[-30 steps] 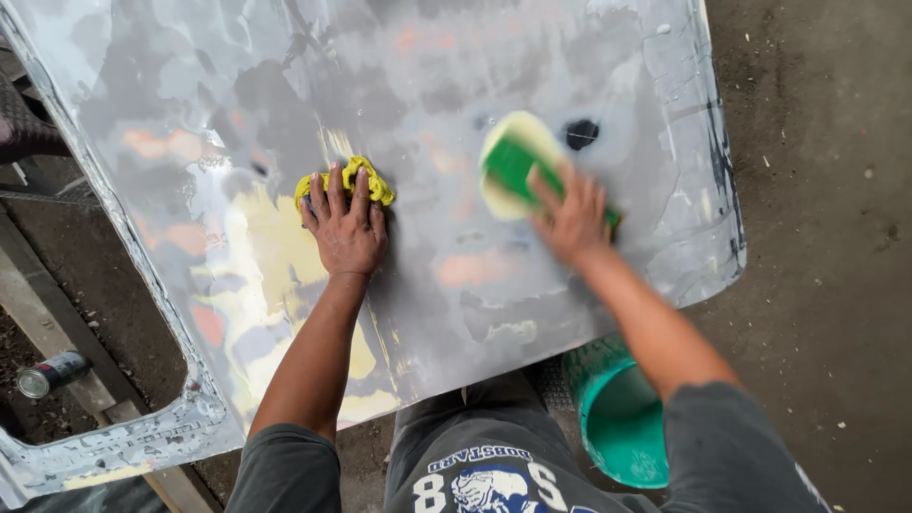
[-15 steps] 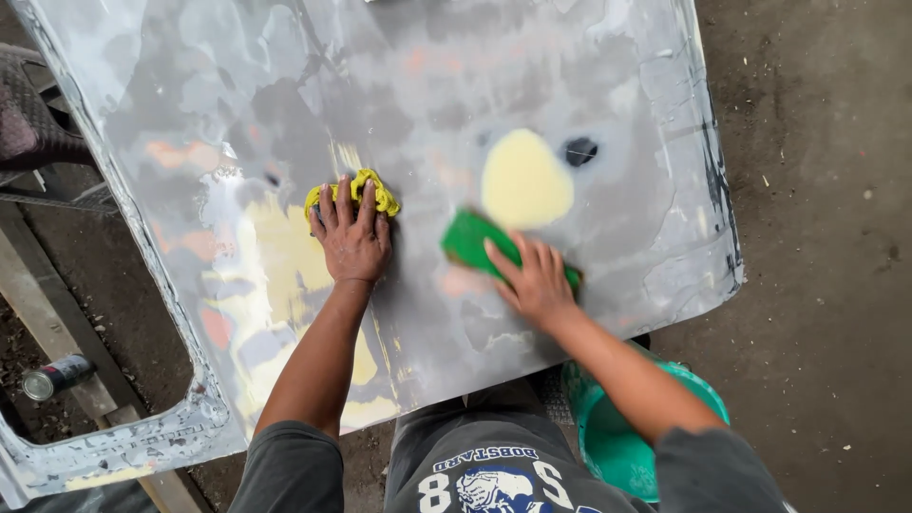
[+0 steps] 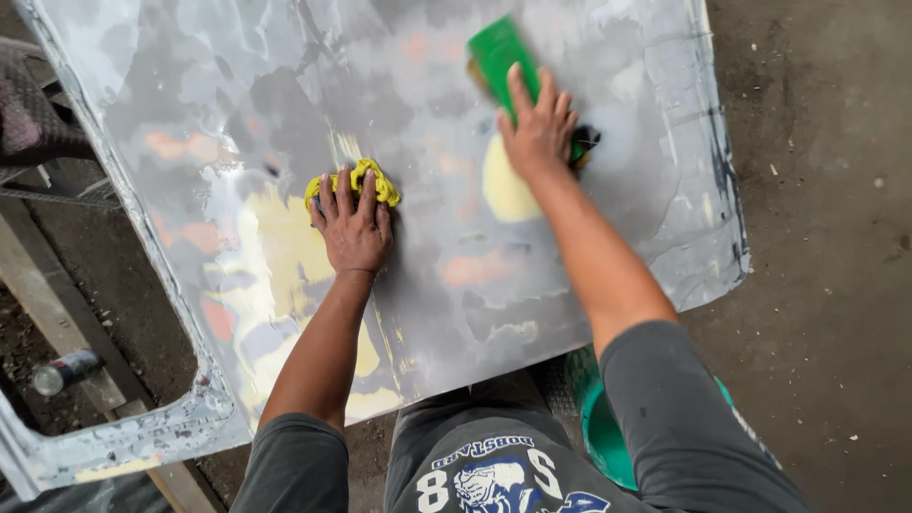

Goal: The person dips a green sponge and a cloth into a bucket of water and scrubs a large, flat, painted surface. They wipe the surface with the cloth and continue scrubbing with the sponge, occasionally dipping the tools back into the bucket to rinse them.

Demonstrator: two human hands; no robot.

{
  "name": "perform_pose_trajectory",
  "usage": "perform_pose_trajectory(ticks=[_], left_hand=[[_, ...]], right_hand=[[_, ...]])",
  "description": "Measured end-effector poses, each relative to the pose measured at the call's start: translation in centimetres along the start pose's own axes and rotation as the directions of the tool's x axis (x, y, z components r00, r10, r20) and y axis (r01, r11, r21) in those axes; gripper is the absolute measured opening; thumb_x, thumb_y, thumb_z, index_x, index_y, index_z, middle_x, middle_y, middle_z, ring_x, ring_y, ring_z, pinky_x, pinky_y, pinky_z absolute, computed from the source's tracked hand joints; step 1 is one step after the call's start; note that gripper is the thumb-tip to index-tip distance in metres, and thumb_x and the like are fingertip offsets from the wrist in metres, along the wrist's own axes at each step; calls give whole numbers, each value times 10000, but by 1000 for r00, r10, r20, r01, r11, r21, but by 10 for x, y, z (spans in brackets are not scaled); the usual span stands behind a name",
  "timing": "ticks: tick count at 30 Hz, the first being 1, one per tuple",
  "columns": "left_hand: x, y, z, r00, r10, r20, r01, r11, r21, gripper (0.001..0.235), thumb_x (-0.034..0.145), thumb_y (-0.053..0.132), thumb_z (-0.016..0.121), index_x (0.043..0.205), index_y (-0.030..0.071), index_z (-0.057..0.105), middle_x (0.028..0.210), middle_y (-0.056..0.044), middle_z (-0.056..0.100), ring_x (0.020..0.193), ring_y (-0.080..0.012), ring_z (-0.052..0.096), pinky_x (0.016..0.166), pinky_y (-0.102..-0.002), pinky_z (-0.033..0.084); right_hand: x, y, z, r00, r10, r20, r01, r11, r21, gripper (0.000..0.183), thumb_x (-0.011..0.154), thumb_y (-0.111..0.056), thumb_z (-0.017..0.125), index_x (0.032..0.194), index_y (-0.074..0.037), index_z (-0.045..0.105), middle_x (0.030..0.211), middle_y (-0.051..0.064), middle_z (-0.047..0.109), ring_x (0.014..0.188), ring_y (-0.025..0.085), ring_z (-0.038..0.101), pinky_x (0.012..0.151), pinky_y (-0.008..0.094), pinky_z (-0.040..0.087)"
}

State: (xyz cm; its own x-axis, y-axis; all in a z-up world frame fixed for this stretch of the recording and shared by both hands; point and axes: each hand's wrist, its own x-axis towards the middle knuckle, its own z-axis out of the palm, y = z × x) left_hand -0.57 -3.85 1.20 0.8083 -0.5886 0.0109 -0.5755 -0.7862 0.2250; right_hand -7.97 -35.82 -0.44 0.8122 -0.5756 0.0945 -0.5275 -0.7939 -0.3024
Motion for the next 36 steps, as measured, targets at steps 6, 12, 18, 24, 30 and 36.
perform_pose_trajectory(ticks=[6, 12, 18, 24, 30, 36], left_hand=[[0, -3, -1, 1000, -12, -9, 12, 1000, -3, 577, 1003, 333, 582, 1568, 278, 483, 1658, -91, 333, 1540, -407, 216, 1218, -643, 131], [3, -1, -3, 1000, -4, -25, 4, 1000, -19, 574, 1006, 321, 585, 1570, 266, 493, 1666, -95, 350, 1551, -423, 221, 1223, -643, 141], [2, -5, -3, 1000, 5, -3, -5, 1000, -17, 603, 970, 321, 596, 1562, 258, 496, 1654, -117, 346, 1532, -429, 208, 1205, -642, 110], [0, -2, -1, 999, -5, 33, 6, 999, -38, 584, 993, 319, 574, 1569, 261, 491, 1654, -104, 343, 1540, -411, 202, 1213, -641, 104], [1, 1, -5, 1000, -3, 30, 3, 1000, -15, 582, 991, 315, 561, 1566, 250, 500, 1661, -105, 330, 1544, -421, 198, 1219, -635, 105], [2, 1, -3, 1000, -18, 6, 18, 1000, -6, 546, 1024, 338, 565, 1560, 252, 511, 1653, -131, 334, 1536, -430, 201, 1215, -642, 103]], right_hand=[[-198, -23, -50, 944, -285, 167, 274, 958, 86, 738, 903, -372, 704, 1579, -295, 416, 1547, 191, 408, 1309, 407, 440, 1049, 573, 373], [-177, 13, -37, 917, -321, 238, 324, 946, 26, 701, 924, -426, 667, 1577, -316, 434, 1551, 176, 405, 1324, 396, 446, 1038, 588, 370], [10, 42, -5, 999, 47, -10, -47, 999, 1, 696, 982, -403, 707, 1600, -298, 404, 1529, 180, 389, 1272, 435, 422, 1019, 603, 353], [-109, 14, -41, 997, -1, 74, 0, 1000, 14, 769, 935, -353, 719, 1627, -288, 390, 1564, 179, 384, 1266, 444, 434, 1044, 622, 362], [-263, 50, -38, 955, -229, 190, 206, 970, 130, 687, 966, -442, 628, 1603, -339, 391, 1597, 204, 385, 1338, 450, 442, 1083, 632, 357], [-112, 154, -44, 886, 459, -61, -461, 887, -34, 677, 1017, -420, 659, 1627, -312, 387, 1591, 156, 331, 1357, 487, 398, 1082, 664, 316]])
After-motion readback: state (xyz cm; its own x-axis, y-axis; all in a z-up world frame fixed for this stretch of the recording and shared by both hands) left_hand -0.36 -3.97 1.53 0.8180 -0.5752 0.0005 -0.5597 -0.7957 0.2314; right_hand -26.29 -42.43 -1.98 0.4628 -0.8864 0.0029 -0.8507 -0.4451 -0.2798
